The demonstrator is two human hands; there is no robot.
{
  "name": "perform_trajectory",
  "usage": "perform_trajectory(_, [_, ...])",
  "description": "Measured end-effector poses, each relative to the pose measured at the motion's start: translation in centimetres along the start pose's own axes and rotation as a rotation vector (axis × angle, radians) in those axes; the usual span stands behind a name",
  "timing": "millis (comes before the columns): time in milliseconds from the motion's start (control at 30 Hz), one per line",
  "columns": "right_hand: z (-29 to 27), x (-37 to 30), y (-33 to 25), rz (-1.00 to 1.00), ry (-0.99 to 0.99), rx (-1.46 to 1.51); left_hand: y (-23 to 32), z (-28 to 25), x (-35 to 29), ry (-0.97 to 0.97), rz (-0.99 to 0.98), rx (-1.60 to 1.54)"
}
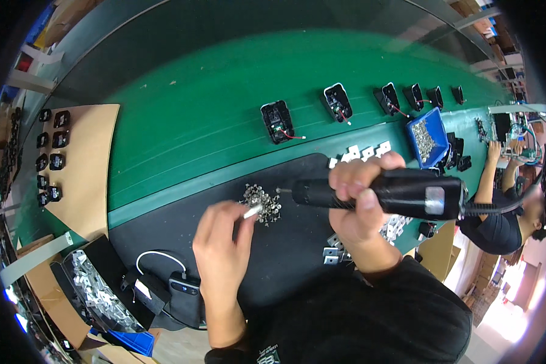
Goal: The person uses a handheld electric screwdriver to fasten screws into small black electronic enclosures. They pick up each unit, drive screws into the casing, and place the finished unit on a cardboard sheet to the left. The workspace is organized with piles of screws and metal brackets.
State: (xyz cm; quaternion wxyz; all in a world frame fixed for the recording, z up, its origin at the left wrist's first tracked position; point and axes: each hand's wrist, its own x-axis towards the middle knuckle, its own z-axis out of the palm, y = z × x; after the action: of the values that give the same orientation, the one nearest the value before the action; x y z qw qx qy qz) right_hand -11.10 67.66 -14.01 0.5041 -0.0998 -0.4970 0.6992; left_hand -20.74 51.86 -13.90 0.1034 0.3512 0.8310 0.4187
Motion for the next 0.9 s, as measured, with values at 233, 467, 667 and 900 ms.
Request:
perform_trajectory(233, [-1.8,-0.4,-3.3,0.060,0.062,0.049,0.2,3.9,8.6,0.042,0.118,0.072])
perform_trajectory(467, [-4.5,-1.9,-3.6,0.188,-0.099,0.194,-1.7,7.1,11.8,0.020,0.164,0.220])
perform_trajectory(667, [-4.6,-2.2,-2.9,0.190,-0.193,0.211,-2.0,7.9,13.1,-0.033,0.007,-0.008])
perform_trajectory(900, [-4.5,-2.2,-4.1,0.261,-0.105,0.232,0.2,2.6,8.3,0.039,0.096,0.137])
